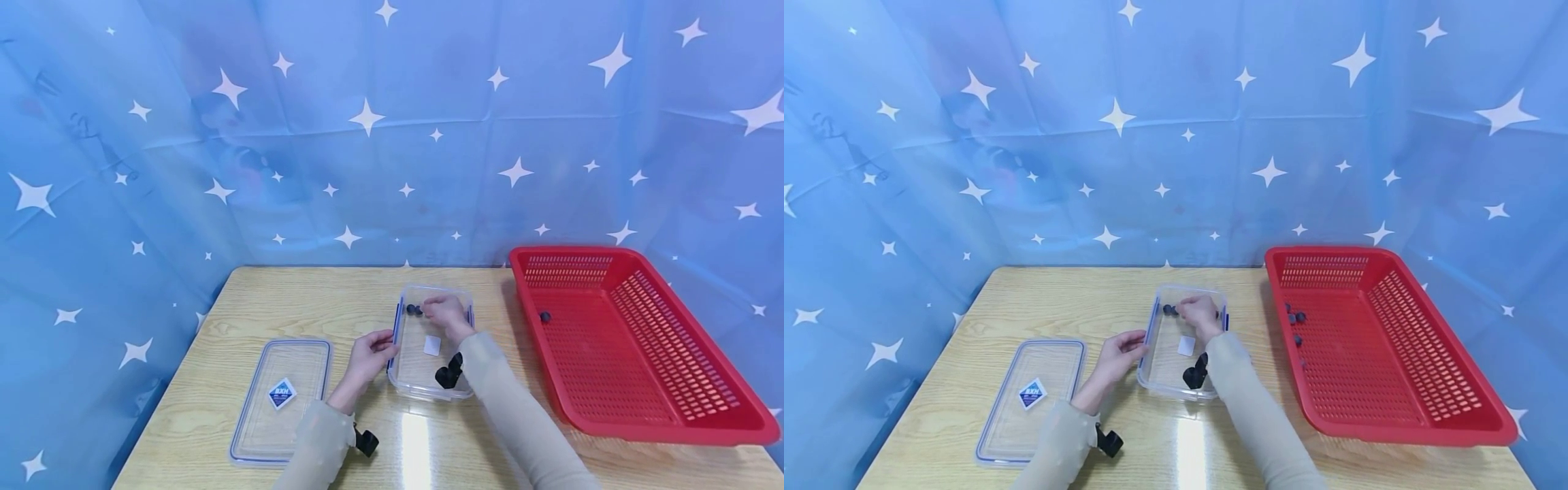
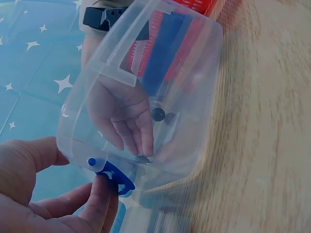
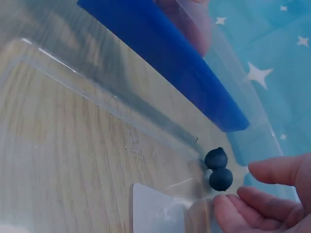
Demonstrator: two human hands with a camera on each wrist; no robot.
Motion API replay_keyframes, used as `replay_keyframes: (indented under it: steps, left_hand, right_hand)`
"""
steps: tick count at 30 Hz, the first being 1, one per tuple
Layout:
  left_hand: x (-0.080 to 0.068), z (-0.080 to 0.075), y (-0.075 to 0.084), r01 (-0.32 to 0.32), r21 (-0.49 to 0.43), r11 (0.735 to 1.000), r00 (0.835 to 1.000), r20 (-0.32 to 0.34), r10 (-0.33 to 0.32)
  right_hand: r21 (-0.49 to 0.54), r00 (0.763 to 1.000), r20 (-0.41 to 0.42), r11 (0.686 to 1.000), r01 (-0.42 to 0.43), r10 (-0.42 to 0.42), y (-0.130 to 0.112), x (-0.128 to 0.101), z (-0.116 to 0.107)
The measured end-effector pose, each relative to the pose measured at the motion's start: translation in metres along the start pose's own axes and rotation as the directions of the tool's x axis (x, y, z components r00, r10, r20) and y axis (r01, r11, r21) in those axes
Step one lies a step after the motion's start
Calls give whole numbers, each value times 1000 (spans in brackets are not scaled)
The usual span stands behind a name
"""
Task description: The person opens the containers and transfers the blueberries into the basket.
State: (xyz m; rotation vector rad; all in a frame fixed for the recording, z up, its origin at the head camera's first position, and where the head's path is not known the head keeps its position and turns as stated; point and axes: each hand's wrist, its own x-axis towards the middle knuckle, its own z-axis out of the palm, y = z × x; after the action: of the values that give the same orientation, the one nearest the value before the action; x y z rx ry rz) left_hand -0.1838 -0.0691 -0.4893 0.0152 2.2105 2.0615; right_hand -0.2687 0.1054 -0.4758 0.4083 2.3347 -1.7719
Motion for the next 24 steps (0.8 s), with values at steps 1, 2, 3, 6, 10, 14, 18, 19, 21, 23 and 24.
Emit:
replay_keyframes:
  steps: [1,2,3,6,10,14,18,19,21,23,24]
  left_hand:
    - [1,0,-1,0,0,1000,1000,-3,0]
    - [1,0,-2,-2,2,1000,1000,-5,2]
    - [2,0,-3,-3,3,1000,1000,-8,3]
    - [1,1,-2,-5,5,1000,1000,-10,5]
    - [-3,1,4,-5,1,1000,1000,-9,5]
    - [-10,2,17,-11,9,1000,1000,-4,11]
    - [-12,2,21,-6,9,1000,1000,-7,6]
    - [-11,2,18,-8,8,1000,1000,-8,8]
    - [-7,2,12,-11,3,1000,1000,-11,11]
    - [-4,2,5,-17,4,1000,1000,-14,17]
    - [-2,2,2,-18,6,1000,1000,-15,18]
  right_hand:
    - [-15,1000,0,1000,0,0,-1,-1,1]
    - [-23,1000,1,1000,0,0,-1,-1,2]
    - [-28,1000,3,1000,-2,2,-1,-1,2]
    - [-50,1000,7,999,1,-1,-1,0,5]
    - [-93,1000,1,996,-3,3,0,3,8]
    - [-125,1000,-9,992,-2,1,2,8,11]
    - [-147,1000,-15,989,13,-15,4,12,13]
    - [-150,1000,-18,989,13,-16,4,12,13]
    - [-156,1000,-20,988,11,-14,3,13,13]
    - [-161,1000,-18,987,7,-10,3,13,13]
    - [-162,1000,-16,987,8,-10,3,13,13]
